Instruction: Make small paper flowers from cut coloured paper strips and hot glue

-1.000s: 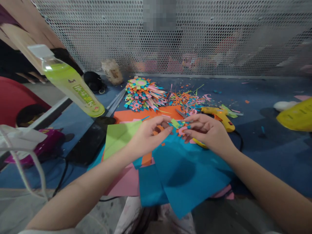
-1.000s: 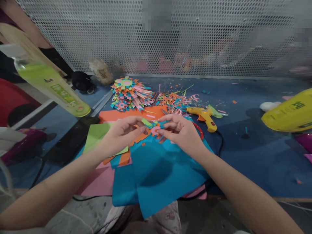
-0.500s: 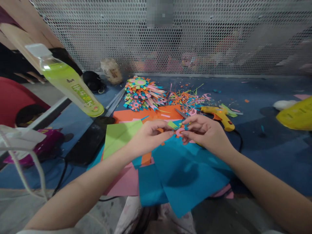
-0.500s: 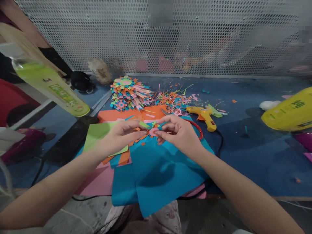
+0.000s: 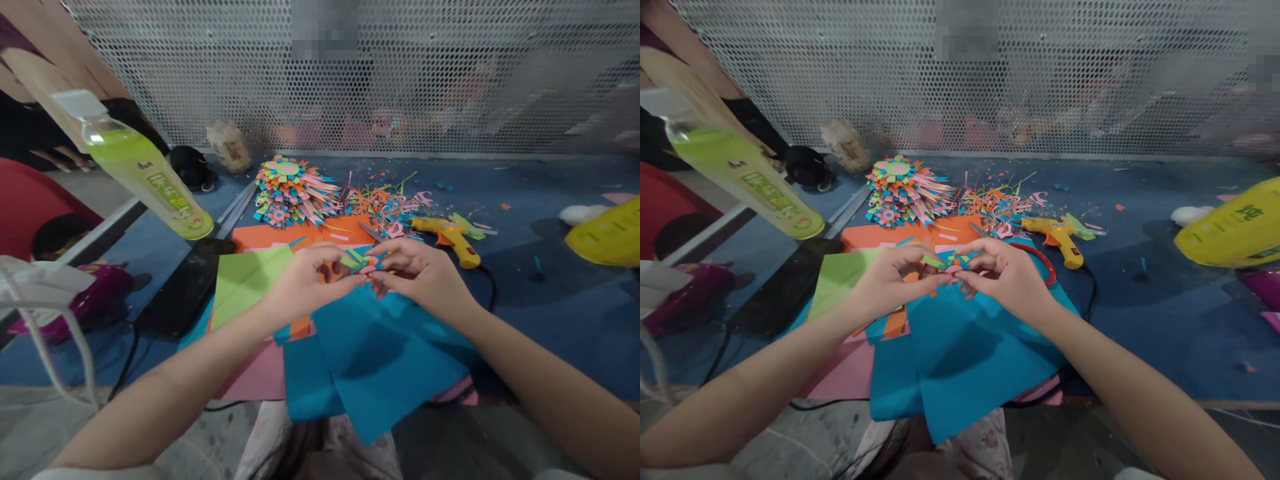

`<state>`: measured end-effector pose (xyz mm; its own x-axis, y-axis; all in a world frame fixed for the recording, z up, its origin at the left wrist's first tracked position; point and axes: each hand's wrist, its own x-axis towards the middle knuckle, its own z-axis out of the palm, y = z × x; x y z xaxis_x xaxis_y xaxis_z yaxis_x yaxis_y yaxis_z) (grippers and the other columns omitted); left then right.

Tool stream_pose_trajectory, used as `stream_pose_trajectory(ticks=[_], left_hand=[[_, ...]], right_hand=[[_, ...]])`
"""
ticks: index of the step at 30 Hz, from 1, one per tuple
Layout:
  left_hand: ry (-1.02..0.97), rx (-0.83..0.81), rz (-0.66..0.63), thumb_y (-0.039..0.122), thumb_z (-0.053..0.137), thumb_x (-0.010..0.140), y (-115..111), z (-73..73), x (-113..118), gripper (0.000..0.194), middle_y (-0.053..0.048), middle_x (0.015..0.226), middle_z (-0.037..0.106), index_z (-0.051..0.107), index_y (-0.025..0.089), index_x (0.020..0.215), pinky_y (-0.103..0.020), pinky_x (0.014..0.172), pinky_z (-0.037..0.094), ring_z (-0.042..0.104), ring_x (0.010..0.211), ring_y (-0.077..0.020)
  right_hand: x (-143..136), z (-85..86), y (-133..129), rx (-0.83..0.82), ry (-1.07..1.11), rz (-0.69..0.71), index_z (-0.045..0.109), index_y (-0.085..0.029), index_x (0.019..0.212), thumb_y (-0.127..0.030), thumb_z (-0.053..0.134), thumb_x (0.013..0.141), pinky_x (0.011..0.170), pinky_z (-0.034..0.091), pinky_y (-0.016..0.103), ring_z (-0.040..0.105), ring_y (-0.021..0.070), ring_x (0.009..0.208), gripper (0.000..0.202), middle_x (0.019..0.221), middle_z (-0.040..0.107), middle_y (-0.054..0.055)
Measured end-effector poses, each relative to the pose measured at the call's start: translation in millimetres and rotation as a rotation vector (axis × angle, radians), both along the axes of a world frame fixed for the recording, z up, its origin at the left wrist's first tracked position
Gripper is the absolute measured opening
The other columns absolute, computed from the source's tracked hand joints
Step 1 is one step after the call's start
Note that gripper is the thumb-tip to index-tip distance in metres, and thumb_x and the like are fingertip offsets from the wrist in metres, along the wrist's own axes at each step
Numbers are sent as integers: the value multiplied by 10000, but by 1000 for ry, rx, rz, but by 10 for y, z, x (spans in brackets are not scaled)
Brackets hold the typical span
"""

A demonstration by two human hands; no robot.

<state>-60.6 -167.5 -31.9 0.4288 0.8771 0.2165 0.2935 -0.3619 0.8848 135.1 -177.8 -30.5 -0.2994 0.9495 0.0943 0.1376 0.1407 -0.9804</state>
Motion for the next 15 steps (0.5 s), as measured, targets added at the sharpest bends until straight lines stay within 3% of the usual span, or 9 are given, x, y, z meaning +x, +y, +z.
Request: stream_pose_trajectory(ticks=[11, 15], left_hand=[[-15, 15, 11, 287, 657, 739, 25, -51, 11, 150, -33, 673, 601, 661, 140, 712, -248, 555, 422, 542, 607, -125], [27, 55, 18, 251, 645, 746, 33, -57, 7, 116, -22, 662, 591, 671, 140, 725, -239, 540, 410, 520, 588, -113]], right_hand=[[7, -36, 5, 62, -92, 30, 597, -199, 898, -240, 658, 742, 549, 565, 264, 677, 149, 589, 173, 688, 697, -6], [29, -92, 28, 233, -257, 15, 632, -196, 855, -221, 637, 763, 567, 539, 244, 669, 141, 625, 96, 729, 698, 3]])
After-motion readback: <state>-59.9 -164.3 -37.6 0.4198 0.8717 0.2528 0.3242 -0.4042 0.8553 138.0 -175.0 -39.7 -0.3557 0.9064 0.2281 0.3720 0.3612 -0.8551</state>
